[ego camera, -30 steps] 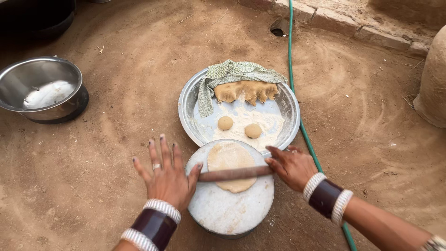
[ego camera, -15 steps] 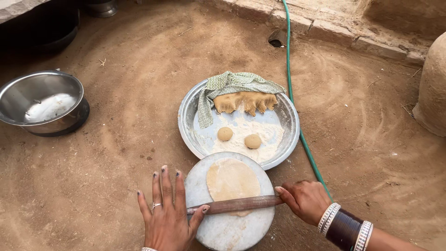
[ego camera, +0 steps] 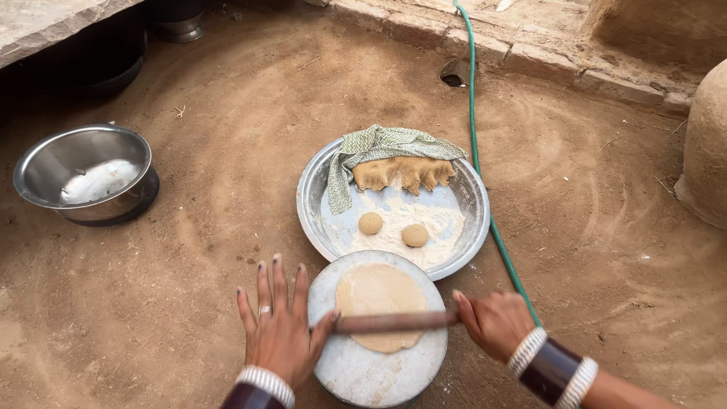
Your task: The person shapes dough into balls by hand, then uses a wooden rolling pin to flatten the balls on a stone surface.
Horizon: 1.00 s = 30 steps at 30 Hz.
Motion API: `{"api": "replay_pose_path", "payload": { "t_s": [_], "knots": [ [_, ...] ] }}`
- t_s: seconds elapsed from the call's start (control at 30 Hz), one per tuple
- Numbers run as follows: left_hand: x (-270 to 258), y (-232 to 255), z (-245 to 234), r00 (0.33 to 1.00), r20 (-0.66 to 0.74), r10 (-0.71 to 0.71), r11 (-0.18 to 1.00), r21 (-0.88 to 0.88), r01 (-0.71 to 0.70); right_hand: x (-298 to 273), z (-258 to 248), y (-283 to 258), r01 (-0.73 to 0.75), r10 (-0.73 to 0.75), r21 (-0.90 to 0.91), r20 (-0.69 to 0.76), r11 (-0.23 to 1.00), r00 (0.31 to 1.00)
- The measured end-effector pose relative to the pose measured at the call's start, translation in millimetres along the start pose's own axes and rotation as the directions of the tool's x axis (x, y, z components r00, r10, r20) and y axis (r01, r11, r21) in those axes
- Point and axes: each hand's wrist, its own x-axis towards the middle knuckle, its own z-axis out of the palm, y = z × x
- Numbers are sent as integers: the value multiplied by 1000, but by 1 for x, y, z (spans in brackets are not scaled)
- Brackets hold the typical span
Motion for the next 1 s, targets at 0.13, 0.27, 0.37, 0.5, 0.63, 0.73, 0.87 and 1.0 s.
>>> {"api": "replay_pose_path", "payload": {
  "t_s": [0.13,0.27,0.37,0.5,0.63,0.73,0.87,1.0],
  "knots": [
    [-1,-3,6,918,-350,189,982,84,-170,-1,18,38,-108,110,-35,70,994,991],
    [89,13,-30,990,-138,-41,994,-104,27,99,-1,55,-178,185,-120,44,977,982],
    [114,12,-41,988,-112,-108,979,-183,86,120,-20,28,-184,189,-175,12,967,982],
    [63,3,-22,993,91,-80,990,-112,90,49,-22,-7,9,-3,-70,73,998,997],
    [-5,-8,-7,999,-26,33,998,50,-31,-12,-6,9,6,-8,11,200,1000,980],
    [20,-4,-14,990,-124,61,997,60,-54,18,5,34,8,-7,-24,45,1000,999],
    [100,9,-39,989,-136,-60,988,-148,40,109,-18,40,-222,231,-80,119,972,966],
    [102,6,-36,996,-15,-87,977,-196,83,107,-25,-3,-139,159,-147,136,979,978]
  ]
}}
